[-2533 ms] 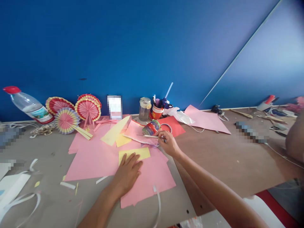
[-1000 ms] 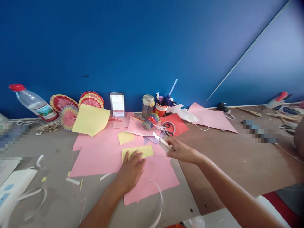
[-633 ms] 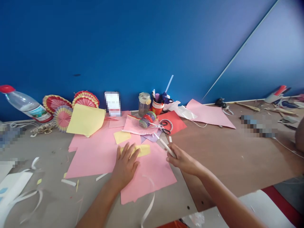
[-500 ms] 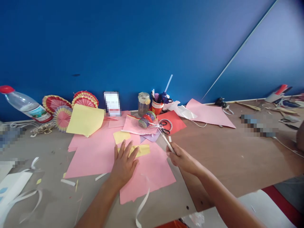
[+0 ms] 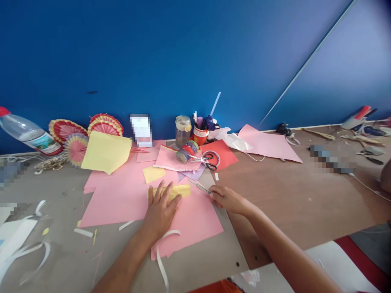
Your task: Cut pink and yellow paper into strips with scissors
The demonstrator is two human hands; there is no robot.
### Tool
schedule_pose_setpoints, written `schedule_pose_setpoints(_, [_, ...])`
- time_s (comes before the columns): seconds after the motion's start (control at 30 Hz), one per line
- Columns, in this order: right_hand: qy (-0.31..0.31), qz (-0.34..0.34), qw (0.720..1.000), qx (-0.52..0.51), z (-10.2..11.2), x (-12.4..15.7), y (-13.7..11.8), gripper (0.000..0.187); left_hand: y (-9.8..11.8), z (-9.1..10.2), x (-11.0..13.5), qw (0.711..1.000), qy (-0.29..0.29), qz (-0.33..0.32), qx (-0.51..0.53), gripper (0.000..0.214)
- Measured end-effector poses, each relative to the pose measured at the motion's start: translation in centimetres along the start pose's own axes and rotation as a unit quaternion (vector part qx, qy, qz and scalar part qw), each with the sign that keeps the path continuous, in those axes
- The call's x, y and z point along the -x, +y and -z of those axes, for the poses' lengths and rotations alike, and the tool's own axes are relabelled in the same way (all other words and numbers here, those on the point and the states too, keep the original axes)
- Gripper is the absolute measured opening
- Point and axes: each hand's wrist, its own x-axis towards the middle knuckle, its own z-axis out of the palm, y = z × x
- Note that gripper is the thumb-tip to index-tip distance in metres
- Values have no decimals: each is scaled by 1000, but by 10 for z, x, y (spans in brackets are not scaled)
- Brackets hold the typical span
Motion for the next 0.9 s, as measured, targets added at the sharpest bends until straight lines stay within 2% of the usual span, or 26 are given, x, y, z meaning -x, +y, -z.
schedule_pose_setpoints(0.07, [2,-6,999,-52,-5,-7,-1,18,2,4,-3,1000,-19,10,7,26])
schedule_pose_setpoints(0.13, [-18,-17,988,-153,-13,-13,-2,18,5,7,-8,999,-37,17,22,29])
schedule_pose_setpoints(0.23, [-46,-48,948,-310,-23,-21,-3,18,8,6,-23,997,-53,35,48,40])
schedule_pose_setpoints(0.33, [-34,-67,921,-382,-28,-26,-2,17,10,-2,-41,994,-67,69,53,42])
schedule_pose_setpoints(0.47, [-40,-69,919,-387,-28,-29,1,18,14,-13,-57,988,-80,119,64,5])
schedule_pose_setpoints(0.5, [-42,-69,919,-385,-28,-30,2,19,15,-15,-59,986,-82,128,71,2])
schedule_pose_setpoints(0.63, [-52,-50,927,-368,-26,-30,4,21,16,-20,-59,982,-80,145,90,8])
schedule_pose_setpoints(0.77, [-68,-27,937,-341,-23,-26,5,22,16,-21,-56,986,-60,133,83,10])
schedule_pose_setpoints(0.9, [-50,-33,962,-268,-17,-18,7,19,12,-24,-52,988,-30,132,73,12])
